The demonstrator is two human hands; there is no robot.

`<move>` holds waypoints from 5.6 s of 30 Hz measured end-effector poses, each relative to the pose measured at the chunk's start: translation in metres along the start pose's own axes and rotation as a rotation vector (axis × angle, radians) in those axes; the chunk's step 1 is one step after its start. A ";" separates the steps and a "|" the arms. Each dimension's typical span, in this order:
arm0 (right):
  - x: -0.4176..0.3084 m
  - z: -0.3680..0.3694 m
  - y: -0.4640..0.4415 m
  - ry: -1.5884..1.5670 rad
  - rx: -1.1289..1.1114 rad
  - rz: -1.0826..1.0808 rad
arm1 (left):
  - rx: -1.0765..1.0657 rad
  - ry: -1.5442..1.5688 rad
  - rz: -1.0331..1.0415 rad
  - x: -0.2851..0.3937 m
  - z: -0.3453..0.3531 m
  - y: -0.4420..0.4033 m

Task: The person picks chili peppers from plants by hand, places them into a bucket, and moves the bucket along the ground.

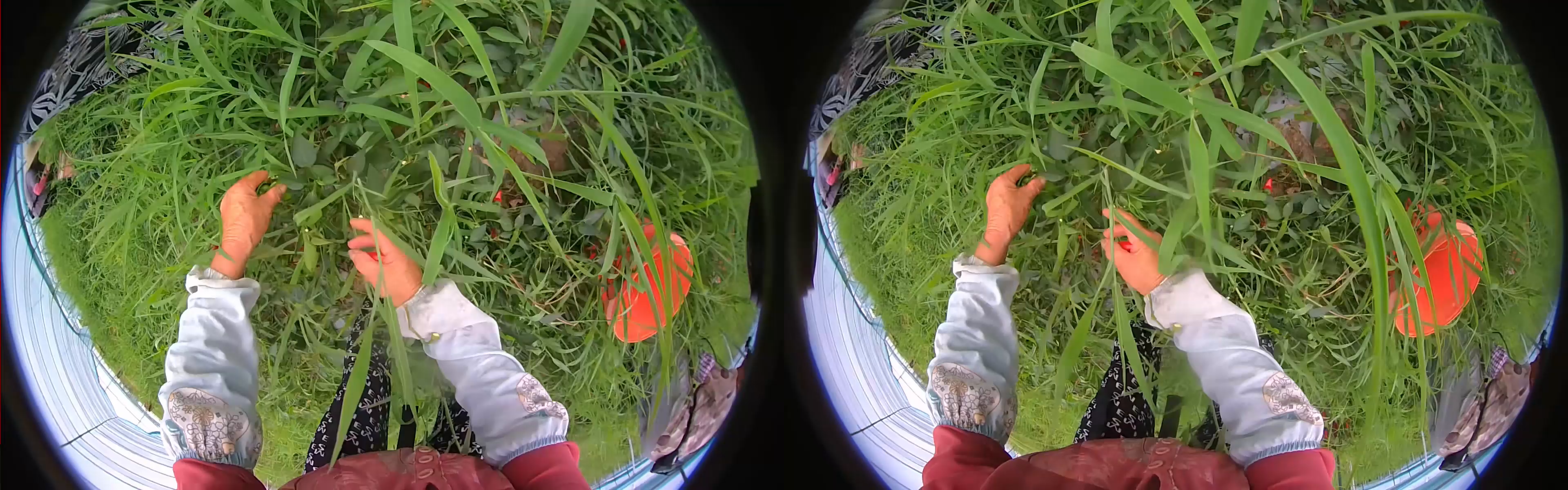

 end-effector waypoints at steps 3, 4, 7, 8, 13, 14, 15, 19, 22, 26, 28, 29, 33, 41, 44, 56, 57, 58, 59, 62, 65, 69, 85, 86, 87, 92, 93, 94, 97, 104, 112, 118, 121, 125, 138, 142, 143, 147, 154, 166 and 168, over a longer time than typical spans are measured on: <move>-0.040 -0.031 0.021 -0.392 -0.005 0.279 | -0.409 0.870 -0.419 0.035 -0.015 0.023; -0.043 -0.036 0.026 -0.570 0.048 0.369 | -0.434 1.223 -0.431 0.049 -0.020 0.030; -0.052 -0.059 0.047 -1.134 0.049 0.328 | -0.549 1.437 -0.330 0.107 -0.035 0.054; -0.050 -0.064 0.055 -1.215 0.084 0.306 | -0.550 1.478 -0.344 0.132 -0.041 0.064; -0.087 -0.096 0.114 -1.478 -0.079 0.113 | -0.755 1.427 -0.127 0.247 -0.049 0.104; -0.098 -0.105 0.126 -1.460 -0.036 0.093 | -0.775 1.356 -0.071 0.268 -0.046 0.114; -0.107 -0.116 0.137 -1.439 0.011 0.071 | -0.795 1.291 -0.011 0.291 -0.042 0.124; -0.128 -0.163 0.181 -1.327 0.098 -0.074 | -0.763 1.072 0.004 0.367 -0.022 0.162; -0.121 -0.205 0.210 -1.442 0.230 -0.225 | -0.529 0.857 0.562 0.432 -0.006 0.184; -0.138 -0.283 0.255 -1.405 0.567 -0.382 | -0.610 0.836 0.637 0.527 0.019 0.220; -0.147 -0.332 0.287 -1.309 0.665 -0.524 | -0.668 0.718 0.808 0.582 0.032 0.242; -0.145 -0.359 0.301 -1.239 0.766 -0.664 | -0.599 0.698 0.914 0.600 0.049 0.255; -0.097 -0.444 0.339 -1.229 0.841 -0.495 | -0.468 0.664 1.030 0.638 0.076 0.276; -0.081 -0.422 0.321 -1.161 0.725 -0.442 | -0.532 0.344 0.788 0.472 0.089 0.160; -0.085 -0.361 0.283 -1.067 0.644 -0.334 | -0.255 0.149 0.811 0.376 0.094 0.080; -0.085 -0.162 0.115 -0.699 0.400 0.109 | -0.603 -0.893 0.478 0.078 0.056 -0.051; -0.084 -0.152 0.106 -0.642 0.392 0.145 | -0.559 -0.829 0.503 0.054 0.059 -0.038; -0.083 -0.143 0.097 -0.586 0.386 0.179 | -0.548 -0.739 0.470 0.043 0.056 -0.021; -0.080 -0.135 0.089 -0.531 0.383 0.212 | -0.536 -0.649 0.440 0.035 0.053 -0.006; -0.078 -0.128 0.055 -0.372 0.386 0.220 | -0.573 -0.593 0.262 0.027 0.057 0.024; -0.075 -0.129 0.013 -0.203 0.405 0.198 | -0.485 -0.486 0.258 0.021 0.072 0.050; -0.062 -0.132 -0.043 -0.012 0.351 -0.014 | -0.463 -0.366 0.226 0.016 0.096 0.079; -0.050 -0.130 -0.101 0.752 0.422 -0.018 | -0.515 -0.470 0.327 0.026 0.109 0.091; -0.014 -0.148 -0.108 0.623 0.456 -0.023 | -0.530 -0.475 0.325 0.028 0.109 0.089; -0.011 -0.147 -0.108 0.459 0.398 -0.022 | -0.548 -0.481 0.321 0.030 0.110 0.088; -0.023 -0.133 -0.110 0.354 0.371 0.285 | -0.533 -0.511 0.351 0.034 0.107 0.091; -0.028 -0.128 -0.108 0.233 0.401 0.247 | -0.541 -0.519 0.352 0.033 0.107 0.090; -0.039 -0.121 -0.105 0.113 0.428 0.210 | -0.551 -0.527 0.351 0.033 0.106 0.089; -0.041 -0.120 -0.098 -0.047 0.480 0.177 | -0.553 -0.546 0.357 0.033 0.106 0.089; -0.046 -0.109 -0.096 0.038 0.129 0.078 | -0.487 -0.520 0.391 0.031 0.111 0.092; -0.066 -0.104 -0.096 0.649 0.223 0.049 | -0.522 -0.501 0.337 0.031 0.112 0.091; -0.080 -0.113 -0.047 0.665 0.376 -0.160 | -0.457 -0.489 0.363 0.029 0.114 0.093; -0.069 -0.111 -0.030 0.528 0.517 -0.121 | -0.434 -0.470 0.351 0.026 0.113 0.091; -0.051 -0.097 -0.010 0.035 0.538 0.065 | -0.492 -0.478 0.351 0.028 0.112 0.087; -0.037 -0.108 0.032 0.074 0.299 0.366 | -0.457 -0.346 0.299 0.019 0.115 0.091; 0.050 -0.062 0.005 0.437 0.083 0.186 | -0.447 -0.309 0.299 0.016 0.114 0.091; 0.035 -0.044 -0.009 0.749 0.027 -0.011 | -0.498 -0.324 0.288 0.013 0.118 0.091; 0.039 -0.010 -0.030 0.951 -0.065 0.063 | -0.480 -0.285 0.274 0.017 0.114 0.087; 0.036 -0.029 -0.022 1.157 -0.051 -0.070 | -0.478 -0.315 0.318 0.030 0.111 0.087; -0.056 -0.050 0.036 -0.168 -0.235 0.707 | -0.481 -0.446 0.455 0.023 0.128 0.113; -0.086 -0.090 0.007 -0.329 0.046 0.511 | -0.511 -0.394 0.443 0.013 0.131 0.115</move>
Point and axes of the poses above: each hand's wrist, its own y-axis away from the middle knuckle, its own z-axis out of the palm, x = y × z, the point moved 5 cm from there along -y, towards the middle knuckle, and after that the axes turned 5 degrees about -y, right-handed, at the moved point
